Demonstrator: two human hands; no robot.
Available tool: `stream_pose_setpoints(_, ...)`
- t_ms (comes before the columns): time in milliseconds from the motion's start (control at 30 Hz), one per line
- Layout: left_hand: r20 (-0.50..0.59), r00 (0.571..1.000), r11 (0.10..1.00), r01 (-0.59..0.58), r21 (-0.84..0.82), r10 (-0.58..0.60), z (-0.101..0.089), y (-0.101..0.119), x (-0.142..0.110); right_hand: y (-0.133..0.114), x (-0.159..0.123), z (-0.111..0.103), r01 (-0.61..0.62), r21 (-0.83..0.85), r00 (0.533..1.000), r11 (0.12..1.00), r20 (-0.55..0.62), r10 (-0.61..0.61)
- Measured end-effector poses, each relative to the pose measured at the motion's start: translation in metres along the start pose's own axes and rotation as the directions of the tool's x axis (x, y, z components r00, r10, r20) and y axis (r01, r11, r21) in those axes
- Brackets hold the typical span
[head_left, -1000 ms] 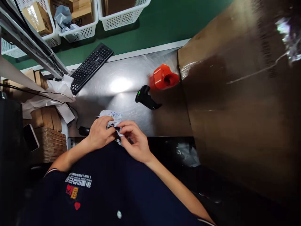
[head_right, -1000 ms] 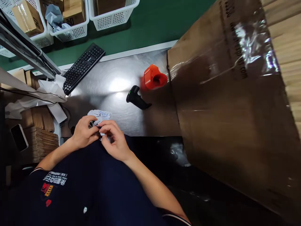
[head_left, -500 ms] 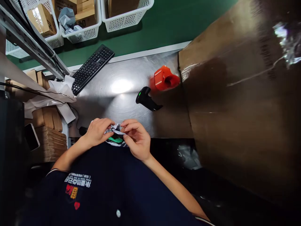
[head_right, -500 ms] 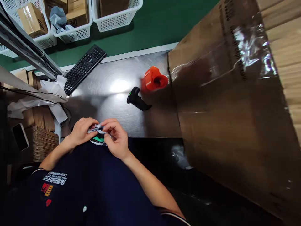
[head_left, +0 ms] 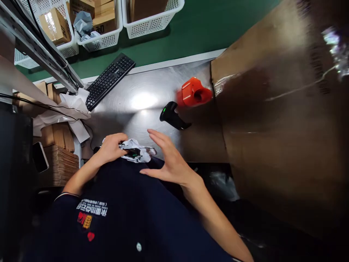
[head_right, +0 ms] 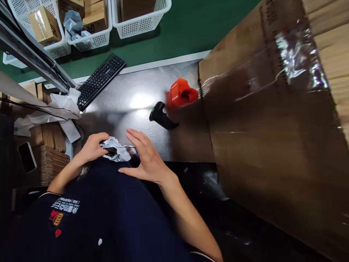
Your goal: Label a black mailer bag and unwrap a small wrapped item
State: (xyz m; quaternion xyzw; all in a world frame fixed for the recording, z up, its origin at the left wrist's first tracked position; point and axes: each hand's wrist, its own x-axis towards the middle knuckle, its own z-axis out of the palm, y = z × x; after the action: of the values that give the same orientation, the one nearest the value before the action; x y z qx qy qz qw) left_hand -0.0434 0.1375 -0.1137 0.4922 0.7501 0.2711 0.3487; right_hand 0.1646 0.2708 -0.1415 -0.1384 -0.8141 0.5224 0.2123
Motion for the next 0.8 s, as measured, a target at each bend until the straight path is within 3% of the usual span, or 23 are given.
stream_pose_setpoints(67,0.059,0.996,0.971,0.08,-0.224,-0.068,0.001,-0.005,0.008,0.009,0.006,0.001,-0.11,0.057,0.992,0.992,0.074,0.105)
stream_pose_setpoints(133,0.158,0.982,0.861,0.167,-0.481,-0.102,0.004,-0.015,0.017,0.019,0.015,0.008,-0.261,0.181,0.964,0.948,0.091,0.248)
stream_pose_setpoints(200,0.22,0.968,0.743,0.233,-0.628,-0.119,0.007,-0.027,0.024,0.03,0.027,0.016,-0.402,0.312,0.913,0.861,0.069,0.402)
stream_pose_setpoints(300,0.21,0.964,0.746,0.258,-0.614,-0.16,0.011,-0.041,0.028,0.044,0.044,0.022,-0.509,0.442,0.836,0.739,0.049,0.547)
stream_pose_setpoints(433,0.069,0.967,0.718,0.228,-0.658,-0.243,0.017,-0.043,0.028,0.05,0.053,0.024,-0.496,0.611,0.742,0.617,-0.07,0.667)
stream_pose_setpoints(500,-0.023,0.952,0.699,0.207,-0.684,-0.304,0.021,-0.039,0.029,0.049,0.052,0.027,-0.507,0.697,0.701,0.507,-0.009,0.713)
stream_pose_setpoints(567,-0.051,0.945,0.703,0.204,-0.682,-0.323,0.025,-0.036,0.032,0.046,0.049,0.033,-0.518,0.741,0.712,0.428,0.097,0.695)
stream_pose_setpoints(633,-0.028,0.956,0.73,0.203,-0.653,-0.291,0.027,-0.034,0.034,0.044,0.046,0.037,-0.482,0.761,0.752,0.433,0.107,0.65)
stream_pose_setpoints(700,-0.082,0.966,0.821,0.163,-0.547,-0.246,0.026,-0.033,0.031,0.044,0.046,0.038,-0.405,0.769,0.78,0.495,0.008,0.626)
stream_pose_setpoints(767,-0.299,0.934,0.936,0.089,-0.341,-0.197,0.023,-0.032,0.025,0.044,0.049,0.034,-0.318,0.723,0.772,0.614,-0.179,0.61)
stream_pose_setpoints(800,-0.432,0.886,0.969,0.065,-0.238,-0.166,0.022,-0.032,0.02,0.044,0.05,0.031,-0.276,0.672,0.752,0.687,-0.295,0.59)
